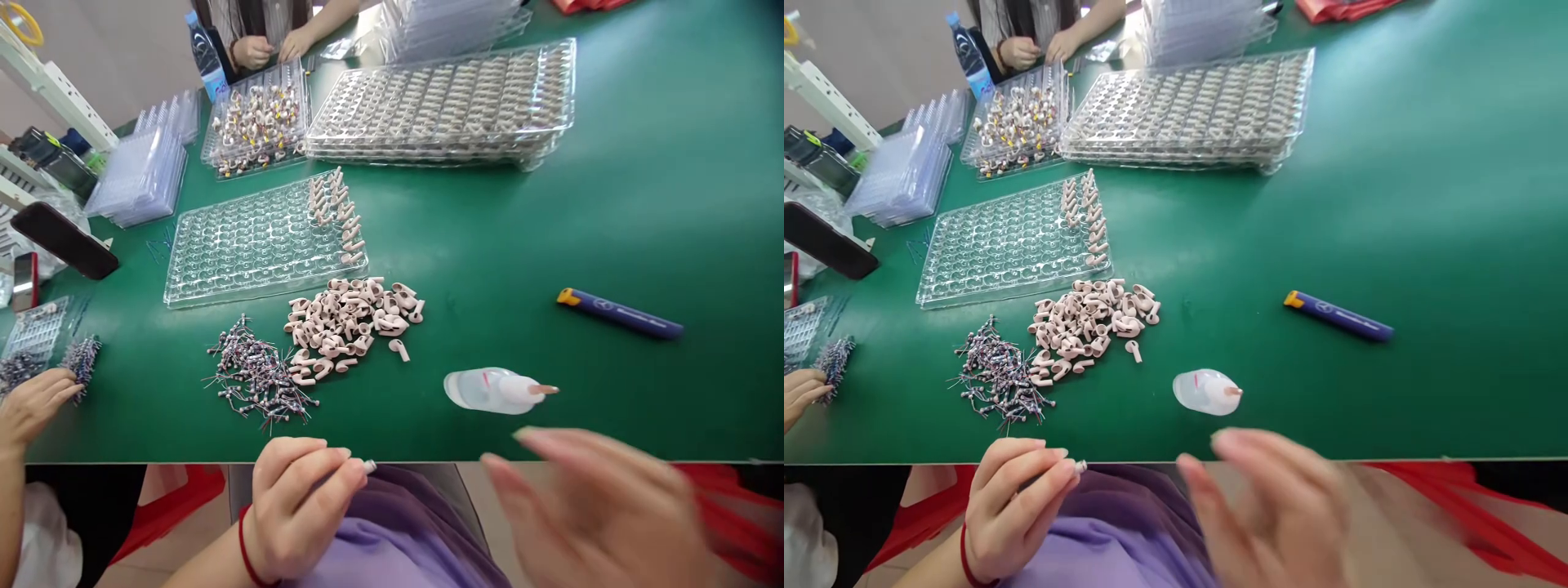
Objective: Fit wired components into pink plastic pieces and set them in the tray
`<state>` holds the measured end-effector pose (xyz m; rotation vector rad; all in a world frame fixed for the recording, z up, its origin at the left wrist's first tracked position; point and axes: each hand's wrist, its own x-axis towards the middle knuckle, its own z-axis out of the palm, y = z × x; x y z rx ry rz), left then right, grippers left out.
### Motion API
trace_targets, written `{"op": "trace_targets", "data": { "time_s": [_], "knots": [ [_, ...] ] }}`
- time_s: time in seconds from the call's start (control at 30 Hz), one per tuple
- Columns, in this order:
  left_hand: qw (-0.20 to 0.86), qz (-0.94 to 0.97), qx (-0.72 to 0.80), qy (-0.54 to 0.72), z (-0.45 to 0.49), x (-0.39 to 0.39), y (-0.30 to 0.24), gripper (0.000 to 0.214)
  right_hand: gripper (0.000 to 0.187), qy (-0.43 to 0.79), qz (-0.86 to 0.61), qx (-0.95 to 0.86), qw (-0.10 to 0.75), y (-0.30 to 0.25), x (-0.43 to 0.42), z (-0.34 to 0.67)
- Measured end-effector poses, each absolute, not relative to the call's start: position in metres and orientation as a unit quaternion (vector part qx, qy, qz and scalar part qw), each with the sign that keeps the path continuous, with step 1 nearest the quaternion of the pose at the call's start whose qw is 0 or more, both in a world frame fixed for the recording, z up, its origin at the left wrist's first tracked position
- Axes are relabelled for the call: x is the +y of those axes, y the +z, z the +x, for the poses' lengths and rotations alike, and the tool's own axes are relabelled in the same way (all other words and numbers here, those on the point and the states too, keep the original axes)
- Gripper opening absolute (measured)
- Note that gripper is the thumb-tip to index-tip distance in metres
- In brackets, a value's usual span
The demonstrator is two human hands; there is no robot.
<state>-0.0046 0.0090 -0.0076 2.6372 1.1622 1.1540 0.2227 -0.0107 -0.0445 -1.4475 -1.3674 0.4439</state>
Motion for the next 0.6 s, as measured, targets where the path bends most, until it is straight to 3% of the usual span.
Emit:
{"op": "trace_targets", "data": {
  "time_s": [0.2,0.6],
  "knots": [
    [0.037,0.87,0.317,0.376,-0.008,0.002,-0.012,0.02,0.009,0.405,-0.446,-0.62,0.502,-0.024,-0.012,0.196],
    [0.051,0.875,0.313,0.366,-0.008,0.0,-0.011,0.02,0.009,0.456,-0.425,-0.584,0.52,-0.019,-0.012,0.188]
  ]
}}
